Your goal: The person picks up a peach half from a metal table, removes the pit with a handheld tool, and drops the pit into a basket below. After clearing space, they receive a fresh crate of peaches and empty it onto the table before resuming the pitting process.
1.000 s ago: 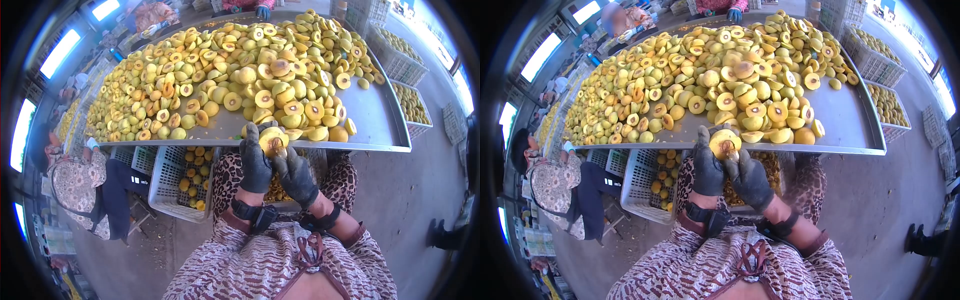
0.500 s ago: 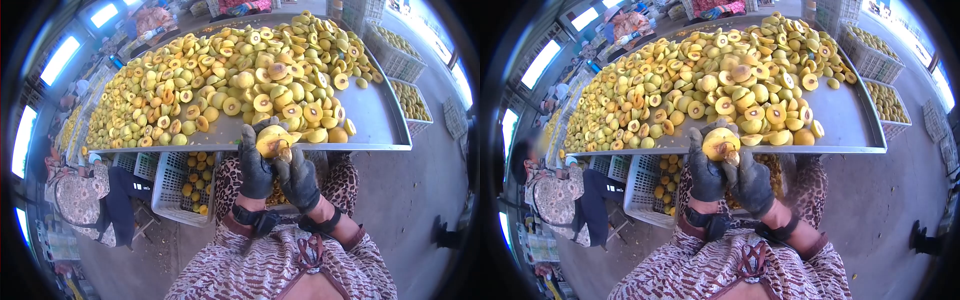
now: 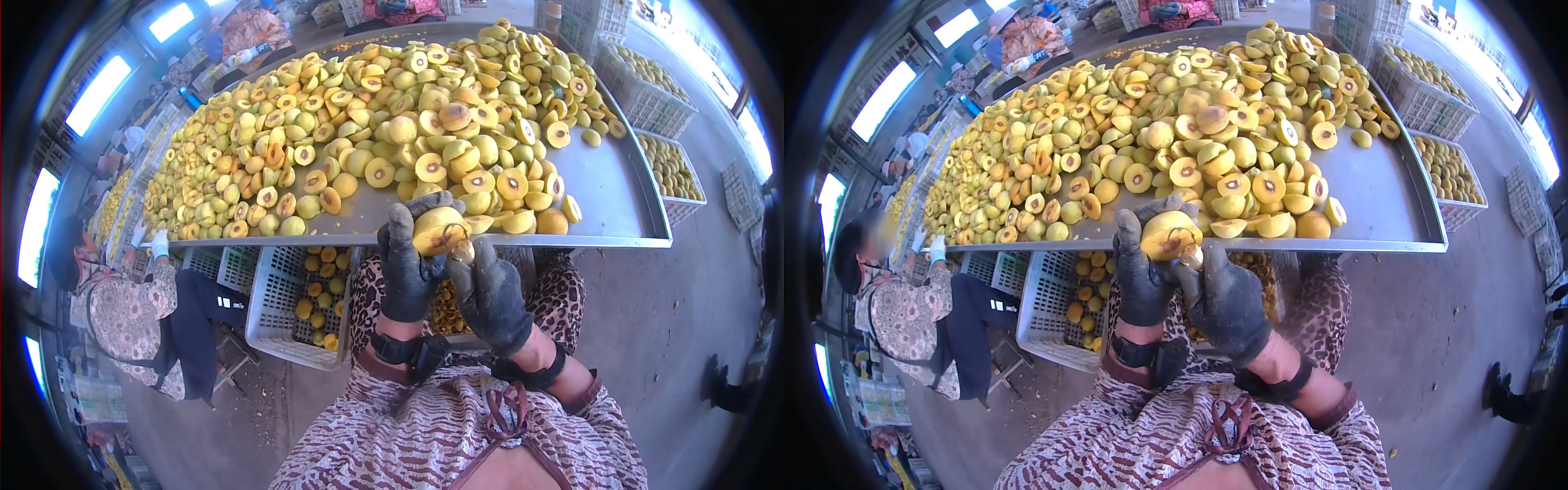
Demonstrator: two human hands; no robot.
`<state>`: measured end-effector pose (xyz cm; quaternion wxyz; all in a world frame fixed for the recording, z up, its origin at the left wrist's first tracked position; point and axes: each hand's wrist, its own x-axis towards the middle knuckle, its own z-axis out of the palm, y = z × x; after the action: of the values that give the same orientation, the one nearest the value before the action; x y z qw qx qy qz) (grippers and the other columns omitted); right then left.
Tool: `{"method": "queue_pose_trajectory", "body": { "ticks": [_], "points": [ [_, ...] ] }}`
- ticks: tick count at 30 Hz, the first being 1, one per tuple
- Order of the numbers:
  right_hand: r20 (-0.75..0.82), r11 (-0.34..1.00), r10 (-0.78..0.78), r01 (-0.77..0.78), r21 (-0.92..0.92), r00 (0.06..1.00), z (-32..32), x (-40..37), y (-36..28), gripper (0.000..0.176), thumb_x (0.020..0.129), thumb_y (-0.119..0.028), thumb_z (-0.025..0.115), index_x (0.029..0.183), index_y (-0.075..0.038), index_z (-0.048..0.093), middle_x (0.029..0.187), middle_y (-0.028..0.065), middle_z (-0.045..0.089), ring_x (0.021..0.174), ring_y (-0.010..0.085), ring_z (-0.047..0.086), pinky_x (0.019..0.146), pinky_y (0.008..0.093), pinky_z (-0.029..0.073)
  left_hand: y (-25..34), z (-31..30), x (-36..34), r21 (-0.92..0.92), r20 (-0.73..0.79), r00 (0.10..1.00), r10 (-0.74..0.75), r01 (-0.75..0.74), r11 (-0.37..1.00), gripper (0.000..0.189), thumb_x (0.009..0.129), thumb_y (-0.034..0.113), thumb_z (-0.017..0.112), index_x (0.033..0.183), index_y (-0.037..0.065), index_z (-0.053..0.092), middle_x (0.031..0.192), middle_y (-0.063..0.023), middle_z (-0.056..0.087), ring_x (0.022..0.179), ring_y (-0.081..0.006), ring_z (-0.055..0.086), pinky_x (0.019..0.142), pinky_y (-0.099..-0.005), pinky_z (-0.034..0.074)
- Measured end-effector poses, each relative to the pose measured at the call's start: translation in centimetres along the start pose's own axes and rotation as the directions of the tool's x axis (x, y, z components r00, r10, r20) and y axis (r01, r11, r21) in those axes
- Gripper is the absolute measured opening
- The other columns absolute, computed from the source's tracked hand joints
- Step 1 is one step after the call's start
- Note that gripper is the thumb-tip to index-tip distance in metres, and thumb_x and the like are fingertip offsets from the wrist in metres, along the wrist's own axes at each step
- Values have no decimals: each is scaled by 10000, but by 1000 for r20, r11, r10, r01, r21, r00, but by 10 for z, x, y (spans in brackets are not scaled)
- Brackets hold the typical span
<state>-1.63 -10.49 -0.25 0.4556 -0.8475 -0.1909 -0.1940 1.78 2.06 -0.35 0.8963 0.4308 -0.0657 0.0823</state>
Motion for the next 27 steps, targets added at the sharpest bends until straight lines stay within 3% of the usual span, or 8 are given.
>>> {"method": "queue_pose_trajectory", "body": {
  "ticks": [5, 7, 8, 10, 13, 16, 22, 27],
  "points": [
    [133, 986, 61, -80, 144, 989, -12, 3, -8, 202, 916, -166, 633, 961, -4, 521, 686, 219, 602, 643, 427, 613, 525, 487, 447, 6, -7, 3, 148, 74, 995, 61, -72, 986, 645, 1019, 530, 369, 1163, -60, 584, 1040, -169, 670, 900, -245, 676, 832, -352, 558],
    [135, 985, 6, -29, 170, 991, -16, 3, -13, 182, 924, -144, 613, 966, 9, 524, 683, 222, 598, 638, 430, 610, 525, 482, 447, 3, -7, 4, 390, 113, 956, 272, -294, 873, 659, 1020, 541, 351, 1164, -60, 581, 1044, -159, 666, 920, -234, 667, 843, -344, 552],
    [133, 985, 4, -27, 170, 991, -13, 0, -15, 182, 924, -144, 613, 966, 9, 524, 683, 222, 598, 638, 430, 610, 525, 482, 447, 3, -4, 3, 390, 115, 955, 273, -296, 872, 659, 1020, 541, 351, 1164, -60, 581, 1044, -159, 666, 920, -234, 667, 843, -344, 552],
    [12, 991, 15, -16, 133, 1000, -6, -9, -21, 179, 931, -142, 602, 971, 14, 523, 682, 224, 596, 643, 433, 611, 526, 471, 455, 4, 8, -3, 35, -67, 998, 19, -17, 999, 630, 1027, 491, 365, 1149, -83, 592, 1119, -201, 639, 993, -263, 652, 890, -373, 544],
    [46, 990, -34, 27, 139, 998, -9, -2, -18, 164, 924, -76, 571, 1026, 48, 534, 776, 228, 625, 700, 426, 624, 568, 461, 457, 3, 16, -8, -16, -78, 997, -11, 9, 1000, 623, 1029, 489, 361, 1165, -78, 581, 1136, -186, 635, 1004, -252, 642, 902, -367, 534],
    [9, 986, 57, -58, 158, 998, 0, -5, -8, 176, 925, -75, 569, 1047, 48, 540, 773, 228, 624, 701, 427, 622, 571, 462, 458, -5, 19, -7, -11, -105, 994, 18, -19, 1000, 671, 1018, 558, 336, 1177, -47, 579, 1082, -149, 645, 972, -215, 631, 896, -342, 522],
    [-97, 994, -18, 28, 107, 995, 11, -3, -4, 185, 937, -157, 595, 979, 12, 531, 731, 247, 609, 671, 450, 612, 550, 490, 460, -9, 18, -6, 154, -107, 988, 114, -96, 983, 623, 1036, 502, 333, 1169, -55, 576, 1094, -146, 643, 974, -211, 625, 888, -336, 518],
    [1, 977, 80, -79, 197, 997, 11, 5, 0, 119, 949, -97, 530, 993, 8, 565, 819, 225, 618, 726, 415, 616, 601, 461, 461, -13, 16, 2, 159, -101, 980, 172, -155, 975, 575, 1044, 446, 354, 1146, -68, 590, 1089, -151, 647, 980, -211, 623, 896, -335, 516]
  ]
}}
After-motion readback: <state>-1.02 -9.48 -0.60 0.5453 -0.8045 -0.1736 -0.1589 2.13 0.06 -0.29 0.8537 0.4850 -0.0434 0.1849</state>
